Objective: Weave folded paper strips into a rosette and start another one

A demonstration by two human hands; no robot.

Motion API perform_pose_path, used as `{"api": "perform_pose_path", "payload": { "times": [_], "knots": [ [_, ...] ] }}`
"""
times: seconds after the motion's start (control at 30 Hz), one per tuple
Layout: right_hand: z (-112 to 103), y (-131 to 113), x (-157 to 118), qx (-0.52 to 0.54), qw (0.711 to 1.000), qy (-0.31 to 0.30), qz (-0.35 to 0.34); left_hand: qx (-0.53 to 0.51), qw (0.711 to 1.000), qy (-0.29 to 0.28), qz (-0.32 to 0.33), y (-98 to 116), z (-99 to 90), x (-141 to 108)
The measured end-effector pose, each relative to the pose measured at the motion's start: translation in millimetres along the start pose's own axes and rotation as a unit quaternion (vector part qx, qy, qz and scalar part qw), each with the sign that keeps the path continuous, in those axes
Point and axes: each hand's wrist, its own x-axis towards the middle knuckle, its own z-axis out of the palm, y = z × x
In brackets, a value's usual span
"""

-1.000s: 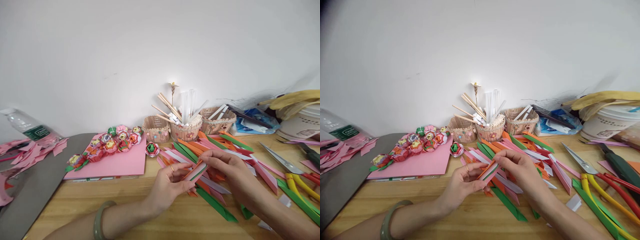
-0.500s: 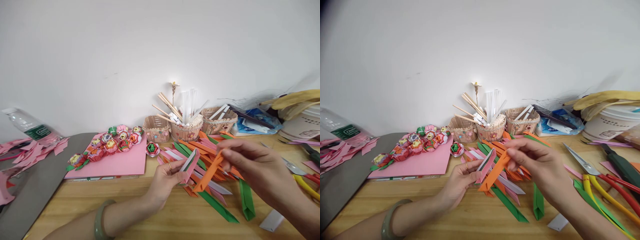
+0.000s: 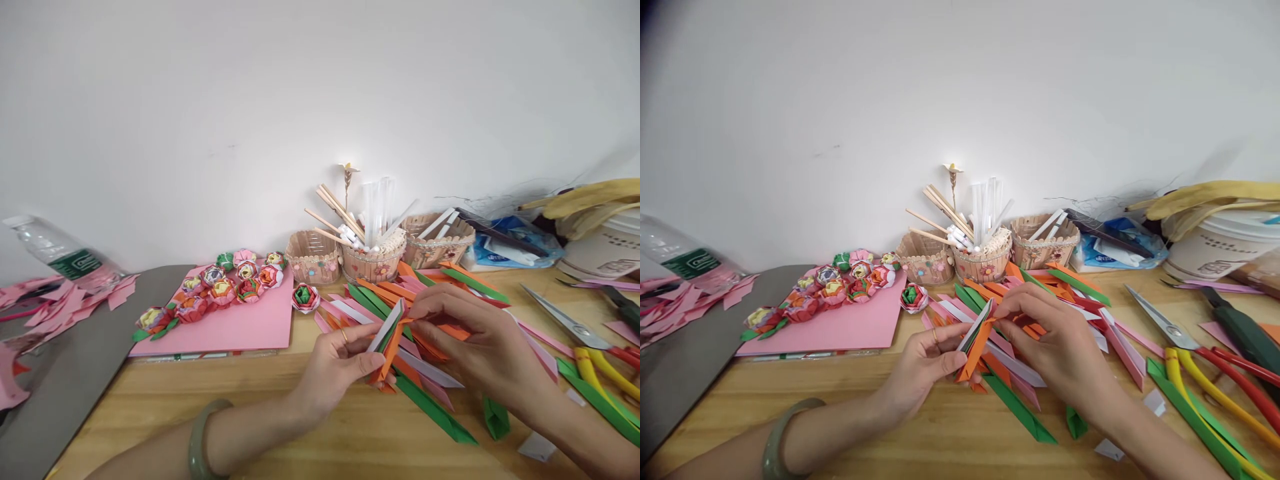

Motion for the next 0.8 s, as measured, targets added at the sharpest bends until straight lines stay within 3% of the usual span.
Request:
{"api": "perform_pose_path", "payload": {
  "times": [0.17,0.3,0.53,0.8],
  "knots": [
    [0.0,-1.5,-0.1,-0.039,0.997,0.022,-0.056,0.015,1.0,-0.007,-0.005,1.1,0.2,-0.9],
    [0.6,-0.8,-0.7,-0.019,0.997,0.006,-0.068,0.021,1.0,0.004,-0.011,3.4,1.7,-1.6],
    [-3.1,3.7,5.4,0.041,0.999,-0.009,0.023,0.035,0.999,-0.006,0.002,4.1,1.2,-2.4],
    [-5.4,-4.8,3.4,0.092,0.983,-0.057,0.148,0.053,0.998,0.024,0.009,6.0,2.6,-2.2]
  ]
}}
